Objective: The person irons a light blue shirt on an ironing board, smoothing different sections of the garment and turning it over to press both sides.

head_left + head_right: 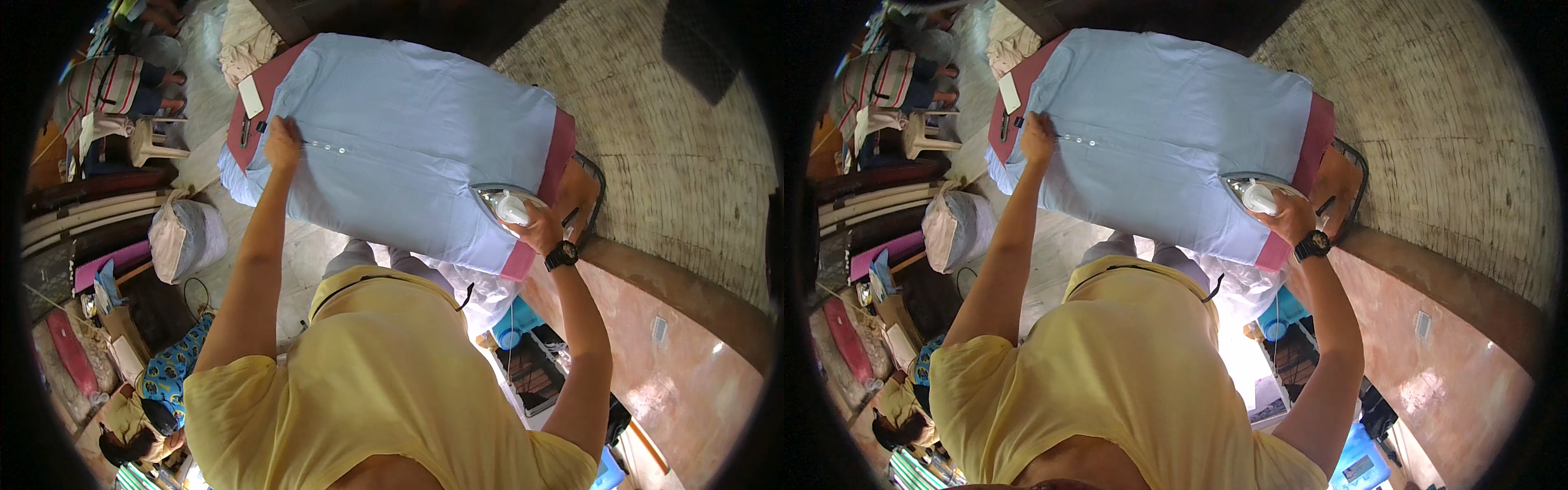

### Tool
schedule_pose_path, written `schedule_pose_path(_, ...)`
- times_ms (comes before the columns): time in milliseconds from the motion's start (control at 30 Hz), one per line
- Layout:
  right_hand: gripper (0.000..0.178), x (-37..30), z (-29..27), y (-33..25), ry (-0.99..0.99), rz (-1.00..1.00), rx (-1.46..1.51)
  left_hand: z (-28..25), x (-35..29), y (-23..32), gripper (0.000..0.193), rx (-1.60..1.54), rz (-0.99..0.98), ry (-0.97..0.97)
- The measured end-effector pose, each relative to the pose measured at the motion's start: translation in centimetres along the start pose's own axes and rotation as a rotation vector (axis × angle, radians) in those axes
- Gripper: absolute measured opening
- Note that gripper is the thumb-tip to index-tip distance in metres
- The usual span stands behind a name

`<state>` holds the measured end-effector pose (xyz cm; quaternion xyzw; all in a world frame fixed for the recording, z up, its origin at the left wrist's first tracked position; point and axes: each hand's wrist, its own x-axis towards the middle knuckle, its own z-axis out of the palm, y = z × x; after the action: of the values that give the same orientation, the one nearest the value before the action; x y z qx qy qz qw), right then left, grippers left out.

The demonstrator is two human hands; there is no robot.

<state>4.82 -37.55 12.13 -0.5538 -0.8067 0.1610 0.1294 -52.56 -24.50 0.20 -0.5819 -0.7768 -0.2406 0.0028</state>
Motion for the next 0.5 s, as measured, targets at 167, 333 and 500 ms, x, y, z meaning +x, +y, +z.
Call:
schedule_pose_path(167,0.047,0.2,-0.4,-0.7,0.019,0.003,-0.004,-0.8,0.5,-1.0,0.025,0.081,0.013,0.042)
schedule_pose_path(333,0.048,0.3,0.2,-0.6,0.035,0.079,0.057,-0.5,0.6,-1.0,0.026,0.129,-0.005,0.029)
schedule_pose_path(500,0.050,0.8,0.4,-0.6,-0.027,0.171,0.035,-0.1,0.5,-1.1,0.027,0.109,-0.033,0.028)
